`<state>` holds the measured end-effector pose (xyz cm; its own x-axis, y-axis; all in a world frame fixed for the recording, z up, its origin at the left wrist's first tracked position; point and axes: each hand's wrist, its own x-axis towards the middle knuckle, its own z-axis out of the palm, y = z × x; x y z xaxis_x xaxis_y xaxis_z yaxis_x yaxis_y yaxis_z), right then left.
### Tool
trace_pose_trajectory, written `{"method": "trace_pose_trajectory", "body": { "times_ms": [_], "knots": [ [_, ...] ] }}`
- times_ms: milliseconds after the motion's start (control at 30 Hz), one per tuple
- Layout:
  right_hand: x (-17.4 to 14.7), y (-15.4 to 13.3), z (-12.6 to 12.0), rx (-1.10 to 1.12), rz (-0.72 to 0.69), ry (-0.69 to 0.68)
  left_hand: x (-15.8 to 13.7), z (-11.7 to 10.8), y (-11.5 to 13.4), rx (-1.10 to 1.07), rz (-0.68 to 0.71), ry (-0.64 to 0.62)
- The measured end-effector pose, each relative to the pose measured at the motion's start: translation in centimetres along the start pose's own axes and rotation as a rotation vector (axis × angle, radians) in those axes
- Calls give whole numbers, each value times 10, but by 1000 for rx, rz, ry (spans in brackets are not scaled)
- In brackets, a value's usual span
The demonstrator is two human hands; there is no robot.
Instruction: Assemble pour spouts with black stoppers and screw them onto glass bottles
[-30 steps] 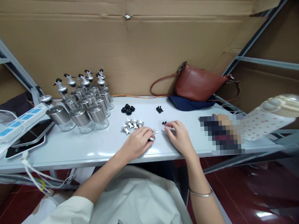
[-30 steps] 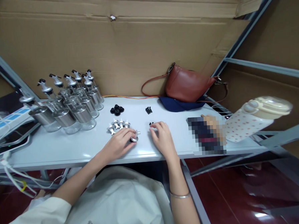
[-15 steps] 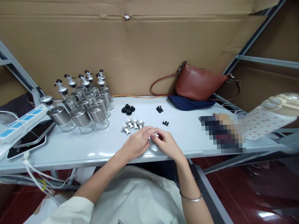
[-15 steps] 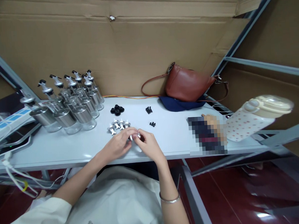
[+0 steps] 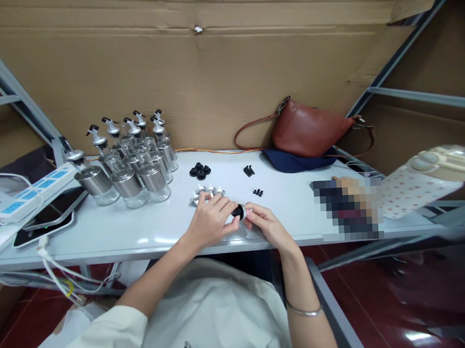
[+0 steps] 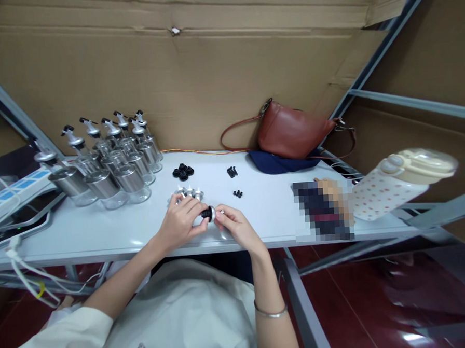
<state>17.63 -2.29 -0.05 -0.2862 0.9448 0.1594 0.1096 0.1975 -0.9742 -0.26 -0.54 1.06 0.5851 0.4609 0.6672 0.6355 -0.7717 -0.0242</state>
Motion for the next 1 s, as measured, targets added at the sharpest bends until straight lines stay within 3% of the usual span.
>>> {"method": "trace_pose_trajectory", "body": {
  "times_ms": [433, 633, 767, 867, 1000],
  "knots": [
    [-13, 3, 4, -208, -225, 135, -5, -1, 1, 50, 0, 86],
    [-23, -7, 11, -561, -526, 324, -2, -6, 5, -39, -27, 154],
    [-29, 7, 9, -867, -671, 541, 0, -14, 12, -207, -89, 81],
    [-34, 23, 5, -917, -684, 629, 3, -23, 20, -325, -153, -17],
    [-39, 34, 4, -1043, -832, 751, 8, -37, 28, -477, -186, -164]
  ]
}}
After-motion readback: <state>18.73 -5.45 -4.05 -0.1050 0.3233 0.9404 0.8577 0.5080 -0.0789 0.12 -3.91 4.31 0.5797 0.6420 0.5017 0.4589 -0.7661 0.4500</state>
